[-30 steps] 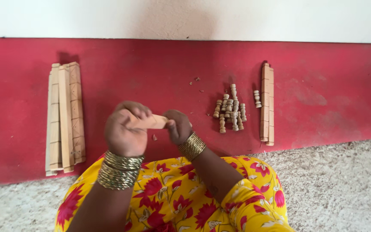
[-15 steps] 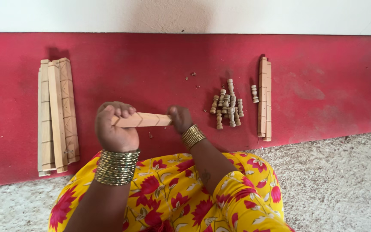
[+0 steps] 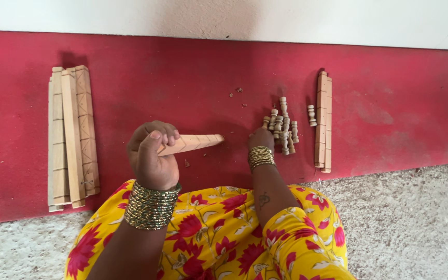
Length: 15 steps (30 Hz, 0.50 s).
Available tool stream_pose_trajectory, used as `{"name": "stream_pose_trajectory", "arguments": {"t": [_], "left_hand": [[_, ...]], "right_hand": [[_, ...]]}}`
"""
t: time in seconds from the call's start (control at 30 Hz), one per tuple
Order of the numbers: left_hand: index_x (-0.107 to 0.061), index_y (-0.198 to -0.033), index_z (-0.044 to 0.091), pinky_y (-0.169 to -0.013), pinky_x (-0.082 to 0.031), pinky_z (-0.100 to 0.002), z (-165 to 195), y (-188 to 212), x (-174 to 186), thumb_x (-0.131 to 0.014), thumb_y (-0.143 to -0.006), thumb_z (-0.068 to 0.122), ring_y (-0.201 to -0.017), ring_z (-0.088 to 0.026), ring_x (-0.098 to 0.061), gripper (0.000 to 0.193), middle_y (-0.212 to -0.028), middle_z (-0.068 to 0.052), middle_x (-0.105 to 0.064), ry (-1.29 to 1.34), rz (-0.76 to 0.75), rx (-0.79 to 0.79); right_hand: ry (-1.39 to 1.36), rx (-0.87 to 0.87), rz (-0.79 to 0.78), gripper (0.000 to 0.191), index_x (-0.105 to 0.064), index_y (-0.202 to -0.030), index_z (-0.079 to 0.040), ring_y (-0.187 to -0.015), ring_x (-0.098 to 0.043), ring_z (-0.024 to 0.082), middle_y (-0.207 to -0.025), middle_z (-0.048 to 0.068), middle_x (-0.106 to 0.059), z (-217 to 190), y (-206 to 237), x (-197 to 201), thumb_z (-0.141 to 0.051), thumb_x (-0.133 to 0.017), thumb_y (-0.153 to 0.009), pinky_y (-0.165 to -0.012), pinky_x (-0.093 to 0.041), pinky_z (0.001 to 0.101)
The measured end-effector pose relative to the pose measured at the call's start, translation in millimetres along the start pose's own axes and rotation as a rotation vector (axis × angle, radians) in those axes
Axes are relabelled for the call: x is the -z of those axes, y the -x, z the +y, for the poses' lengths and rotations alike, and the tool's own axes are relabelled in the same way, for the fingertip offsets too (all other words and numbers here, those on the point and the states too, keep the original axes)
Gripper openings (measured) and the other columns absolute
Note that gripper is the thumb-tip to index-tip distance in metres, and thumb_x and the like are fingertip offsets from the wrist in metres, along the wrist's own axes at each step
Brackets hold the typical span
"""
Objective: The person sits on the floor and inserts small turned wooden pegs one at a time into holes along a long wooden bar, then sets the bar aside with stacks of similar wooden bars. Loose pegs and finished bars lie on the red mat beside them.
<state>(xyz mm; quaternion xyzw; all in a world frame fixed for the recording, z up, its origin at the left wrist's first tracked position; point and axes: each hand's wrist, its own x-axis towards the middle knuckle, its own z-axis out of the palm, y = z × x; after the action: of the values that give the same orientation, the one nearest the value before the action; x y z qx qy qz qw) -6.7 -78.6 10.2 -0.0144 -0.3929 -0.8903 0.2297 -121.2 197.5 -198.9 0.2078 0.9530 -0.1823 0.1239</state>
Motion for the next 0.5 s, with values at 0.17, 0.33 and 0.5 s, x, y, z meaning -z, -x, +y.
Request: {"name": "stream_pose_trajectory", "arguments": {"t": [0.17, 0.33, 0.5], "left_hand": [[-0.053, -0.078, 0.007, -0.081, -0.050, -0.038, -1, -3, 1, -0.057, -0.096, 0.012, -0.077, -0.018, -0.054, 0.019, -0.077, -0.006, -0.054, -0.002, 0.017, -0.002], [-0.055, -0.079, 0.005, -0.080, -0.049, -0.036, -3, -8, 0, -0.057, -0.097, 0.013, -0.078, -0.018, -0.055, 0.020, -0.078, -0.006, -0.055, -0.048, 0.002, -0.003], [-0.056, -0.080, 0.004, -0.079, -0.048, -0.035, -6, -12, 4, -0.056, -0.097, 0.015, -0.078, -0.018, -0.055, 0.020, -0.078, -0.006, -0.056, -0.064, -0.022, 0.006]], "right_hand": [[-0.101, 0.084, 0.087, 0.025, -0.074, -0.100, -0.003, -0.095, -0.073, 0.032, -0.103, 0.019, -0.076, -2, -9, 3, -0.026, -0.067, -0.095, -0.086, -0.058, 0.0440], [-1.431, -0.213, -0.103, 0.019, -0.064, -0.102, 0.000, -0.065, -0.063, 0.020, -0.086, 0.011, -0.072, -16, -40, 7, -0.015, -0.053, -0.099, -0.057, -0.051, 0.0361], [-1.331, -0.181, -0.129, 0.019, -0.068, -0.105, -0.002, -0.064, -0.059, 0.016, -0.080, 0.007, -0.067, -30, -60, 13, -0.017, -0.059, -0.098, -0.055, -0.049, 0.0334]]}}
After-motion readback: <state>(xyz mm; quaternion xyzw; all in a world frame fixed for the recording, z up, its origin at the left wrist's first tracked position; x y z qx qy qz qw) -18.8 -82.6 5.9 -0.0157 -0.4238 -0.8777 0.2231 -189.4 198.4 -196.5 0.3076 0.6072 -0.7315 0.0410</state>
